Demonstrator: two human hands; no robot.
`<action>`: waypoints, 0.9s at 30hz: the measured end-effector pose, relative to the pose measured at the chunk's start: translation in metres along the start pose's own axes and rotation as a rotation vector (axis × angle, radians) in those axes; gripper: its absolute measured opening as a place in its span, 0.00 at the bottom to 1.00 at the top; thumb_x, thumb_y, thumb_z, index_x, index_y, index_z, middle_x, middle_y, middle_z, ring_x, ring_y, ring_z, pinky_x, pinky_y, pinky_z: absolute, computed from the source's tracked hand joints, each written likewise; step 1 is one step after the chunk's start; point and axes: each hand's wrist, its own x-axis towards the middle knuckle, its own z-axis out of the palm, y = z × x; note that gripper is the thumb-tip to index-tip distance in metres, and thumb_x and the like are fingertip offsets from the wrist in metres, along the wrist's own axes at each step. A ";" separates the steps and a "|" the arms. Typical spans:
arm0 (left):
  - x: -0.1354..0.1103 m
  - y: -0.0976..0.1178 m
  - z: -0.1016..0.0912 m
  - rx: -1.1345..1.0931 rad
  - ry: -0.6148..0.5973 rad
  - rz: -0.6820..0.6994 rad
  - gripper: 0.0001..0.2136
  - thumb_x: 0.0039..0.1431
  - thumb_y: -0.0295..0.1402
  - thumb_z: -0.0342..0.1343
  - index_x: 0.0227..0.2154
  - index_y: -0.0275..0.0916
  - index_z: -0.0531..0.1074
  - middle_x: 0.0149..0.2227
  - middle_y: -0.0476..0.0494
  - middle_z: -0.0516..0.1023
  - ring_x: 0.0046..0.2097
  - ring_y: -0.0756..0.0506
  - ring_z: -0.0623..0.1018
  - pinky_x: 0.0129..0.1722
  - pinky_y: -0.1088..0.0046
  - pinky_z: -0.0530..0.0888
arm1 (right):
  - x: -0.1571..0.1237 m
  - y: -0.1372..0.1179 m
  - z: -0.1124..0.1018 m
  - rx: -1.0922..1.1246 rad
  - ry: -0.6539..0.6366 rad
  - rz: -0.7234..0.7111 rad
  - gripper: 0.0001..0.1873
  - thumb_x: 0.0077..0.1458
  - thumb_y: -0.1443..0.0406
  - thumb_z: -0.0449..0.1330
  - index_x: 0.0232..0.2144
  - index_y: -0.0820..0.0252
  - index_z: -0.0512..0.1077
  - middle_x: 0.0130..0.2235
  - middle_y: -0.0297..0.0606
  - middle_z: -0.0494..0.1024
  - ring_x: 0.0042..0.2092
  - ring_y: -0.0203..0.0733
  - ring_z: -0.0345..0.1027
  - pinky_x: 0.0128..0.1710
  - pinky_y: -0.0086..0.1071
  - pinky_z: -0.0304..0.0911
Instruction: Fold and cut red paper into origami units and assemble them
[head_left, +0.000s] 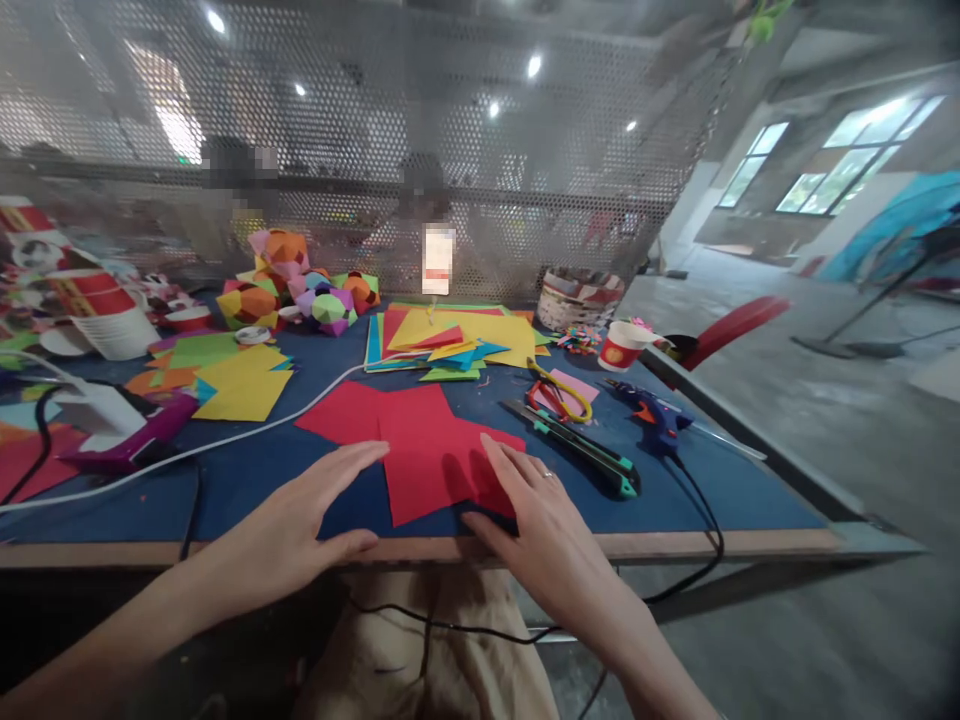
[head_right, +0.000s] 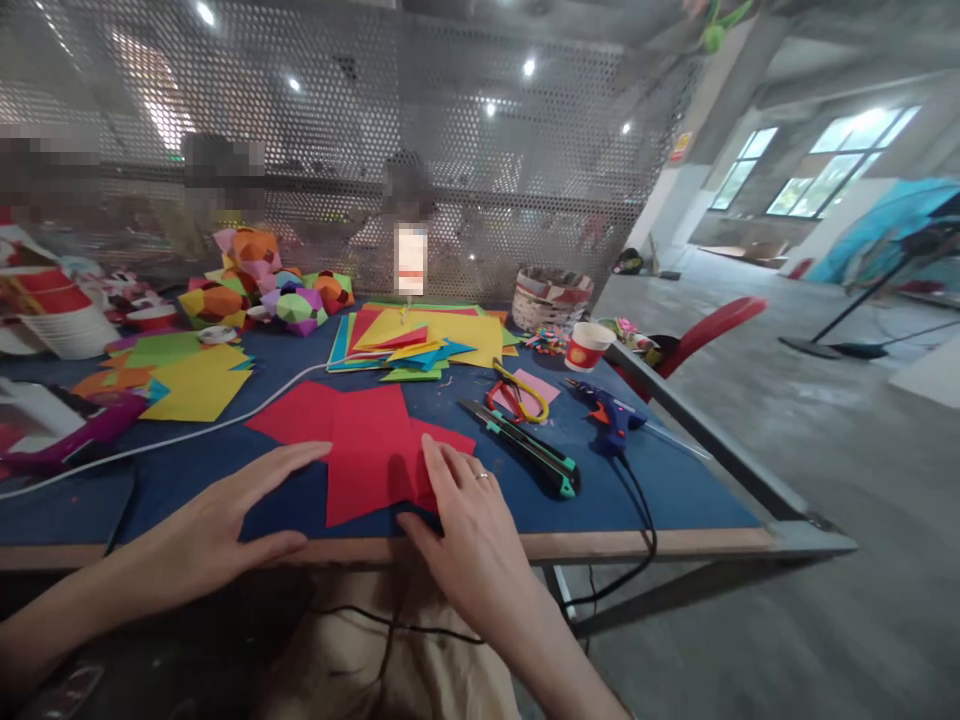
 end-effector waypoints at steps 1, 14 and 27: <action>-0.001 0.001 0.001 -0.007 0.007 0.012 0.31 0.63 0.41 0.59 0.67 0.45 0.58 0.67 0.42 0.66 0.65 0.41 0.69 0.63 0.61 0.70 | 0.000 0.000 -0.001 0.002 0.000 0.022 0.40 0.58 0.63 0.66 0.67 0.67 0.57 0.63 0.54 0.69 0.62 0.61 0.64 0.60 0.56 0.64; -0.003 0.010 0.017 -0.099 0.049 0.005 0.30 0.65 0.40 0.57 0.67 0.50 0.56 0.67 0.44 0.67 0.66 0.40 0.69 0.63 0.60 0.70 | 0.006 -0.006 0.004 0.023 0.008 -0.006 0.38 0.59 0.67 0.63 0.68 0.68 0.57 0.63 0.55 0.69 0.63 0.57 0.64 0.61 0.52 0.63; -0.003 0.013 0.018 -0.126 0.027 -0.019 0.29 0.66 0.38 0.56 0.67 0.48 0.56 0.67 0.40 0.66 0.66 0.40 0.68 0.63 0.56 0.69 | 0.015 0.000 0.015 -0.092 0.162 -0.289 0.13 0.63 0.72 0.59 0.49 0.66 0.76 0.47 0.48 0.83 0.52 0.52 0.76 0.51 0.45 0.71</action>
